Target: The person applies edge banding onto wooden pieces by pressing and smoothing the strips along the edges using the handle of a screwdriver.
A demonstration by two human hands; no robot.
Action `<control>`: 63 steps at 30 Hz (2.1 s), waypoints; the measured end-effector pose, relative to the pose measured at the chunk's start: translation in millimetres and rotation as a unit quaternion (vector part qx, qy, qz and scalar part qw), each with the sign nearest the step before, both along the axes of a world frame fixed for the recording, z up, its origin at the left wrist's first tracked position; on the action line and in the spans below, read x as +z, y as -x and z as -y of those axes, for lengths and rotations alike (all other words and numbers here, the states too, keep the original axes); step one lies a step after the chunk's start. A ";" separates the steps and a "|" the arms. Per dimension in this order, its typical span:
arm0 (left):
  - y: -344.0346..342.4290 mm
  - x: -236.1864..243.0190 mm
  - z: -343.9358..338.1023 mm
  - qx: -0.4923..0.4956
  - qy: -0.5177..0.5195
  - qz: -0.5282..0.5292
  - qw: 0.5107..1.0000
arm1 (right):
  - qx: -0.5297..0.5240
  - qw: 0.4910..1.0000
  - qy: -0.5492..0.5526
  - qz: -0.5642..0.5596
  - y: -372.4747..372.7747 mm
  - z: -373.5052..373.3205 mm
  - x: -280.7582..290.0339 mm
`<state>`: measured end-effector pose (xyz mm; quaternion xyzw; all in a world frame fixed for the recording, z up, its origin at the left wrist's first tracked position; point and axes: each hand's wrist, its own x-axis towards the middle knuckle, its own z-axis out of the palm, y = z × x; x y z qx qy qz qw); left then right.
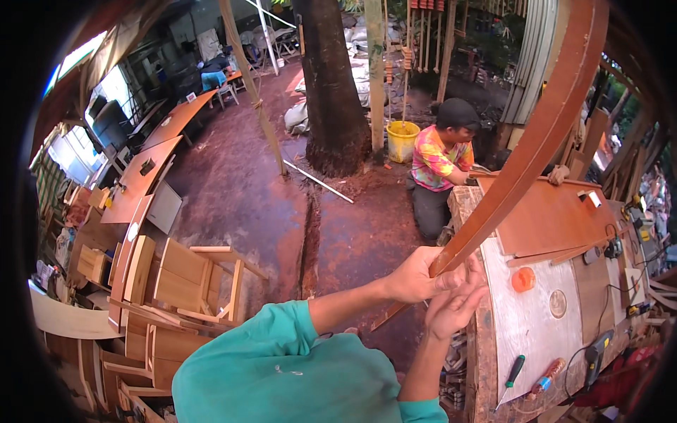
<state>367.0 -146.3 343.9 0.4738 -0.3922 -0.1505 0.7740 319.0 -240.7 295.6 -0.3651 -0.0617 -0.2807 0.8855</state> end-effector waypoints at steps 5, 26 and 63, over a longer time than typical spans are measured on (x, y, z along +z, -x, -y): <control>5.3 -11.6 -7.7 0.005 0.019 -0.019 1.000 | 0.028 1.000 0.009 -0.010 1.6 -4.4 -4.0; 46.6 -60.6 48.1 0.089 0.021 -0.087 0.992 | -0.010 0.905 0.391 -0.167 103.1 52.0 -129.5; 124.6 -189.8 118.8 -0.287 -0.445 -0.042 0.847 | -0.509 0.665 0.398 -0.375 237.4 134.9 -63.9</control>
